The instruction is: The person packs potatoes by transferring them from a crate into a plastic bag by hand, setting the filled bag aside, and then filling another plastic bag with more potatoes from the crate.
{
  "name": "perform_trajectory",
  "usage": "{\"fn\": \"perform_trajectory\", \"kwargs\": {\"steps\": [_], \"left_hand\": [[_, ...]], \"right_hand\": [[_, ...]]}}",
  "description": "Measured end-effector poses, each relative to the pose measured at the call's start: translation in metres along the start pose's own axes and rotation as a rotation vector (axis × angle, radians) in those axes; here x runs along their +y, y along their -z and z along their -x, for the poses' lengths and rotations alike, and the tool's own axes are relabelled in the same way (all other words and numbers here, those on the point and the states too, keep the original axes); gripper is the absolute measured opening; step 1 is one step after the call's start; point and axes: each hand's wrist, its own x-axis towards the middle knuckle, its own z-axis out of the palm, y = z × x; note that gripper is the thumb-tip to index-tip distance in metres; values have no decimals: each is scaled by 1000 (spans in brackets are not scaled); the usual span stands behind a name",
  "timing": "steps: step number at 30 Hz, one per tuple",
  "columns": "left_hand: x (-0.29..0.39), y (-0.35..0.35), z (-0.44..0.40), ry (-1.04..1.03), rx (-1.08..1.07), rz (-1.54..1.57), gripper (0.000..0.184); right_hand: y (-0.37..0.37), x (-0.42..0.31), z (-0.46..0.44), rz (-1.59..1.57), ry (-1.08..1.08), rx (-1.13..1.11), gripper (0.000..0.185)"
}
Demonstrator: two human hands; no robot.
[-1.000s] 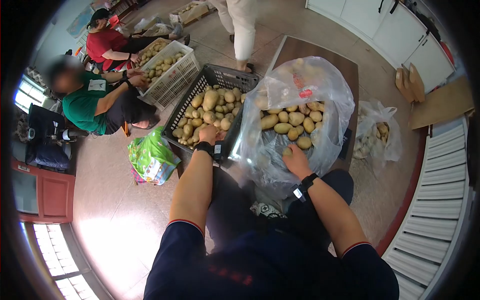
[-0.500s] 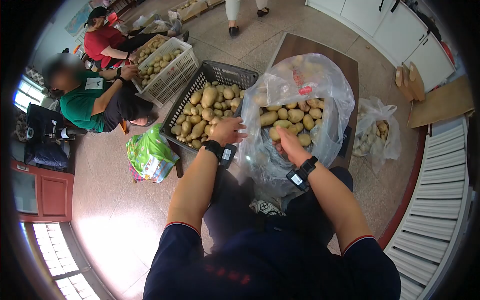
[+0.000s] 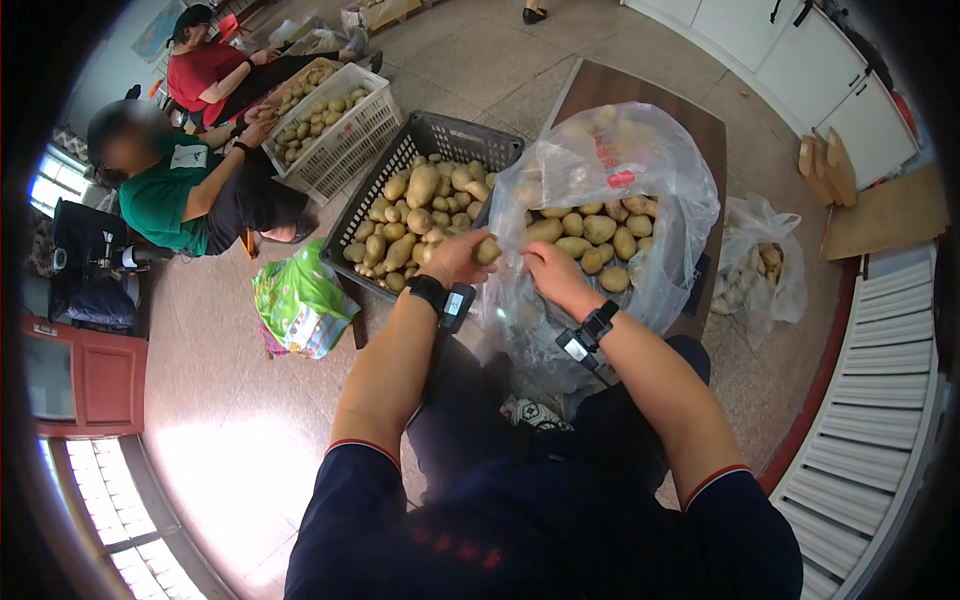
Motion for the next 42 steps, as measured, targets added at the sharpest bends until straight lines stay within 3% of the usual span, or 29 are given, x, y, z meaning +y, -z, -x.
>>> {"fn": "perform_trajectory", "kwargs": {"steps": [1,3,5,7,11,16,20,24,26,27,31,33,37,39,42], "left_hand": [[1,0,4,-35,108,81,28],[4,1,8,-96,293,251,24],[1,22,-1,-104,374,234,24],[-5,38,-7,-156,465,248,29],[-10,63,-17,-133,549,166,31],[-3,48,-6,-103,671,-31,31],[-7,22,-5,-73,674,-162,38],[-7,-2,0,-14,542,-355,47],[-19,11,-22,127,354,-616,50],[-22,3,-23,80,384,-766,55],[-41,-21,-29,62,350,-684,61],[-57,-18,-44,-72,388,-813,64],[-47,-34,-26,-76,464,-1114,64],[-53,-18,-40,-81,462,-1219,46],[-54,-8,-43,-179,443,-1358,34]], "right_hand": [[5,14,2,296,115,62,27],[12,43,16,443,113,49,28],[14,52,33,590,110,35,30],[15,51,48,722,-1,-111,33],[10,57,56,621,75,-130,38],[8,38,57,589,150,-167,47],[4,29,59,634,211,-208,49],[-2,14,62,667,202,-265,50],[-7,11,62,678,229,-273,50],[-11,14,62,710,219,-286,48],[-26,19,62,782,269,-290,41],[-33,18,63,809,231,-295,37],[-45,25,67,806,202,-243,30],[-47,23,69,815,162,-241,30],[-48,21,73,767,94,-240,30]]}}
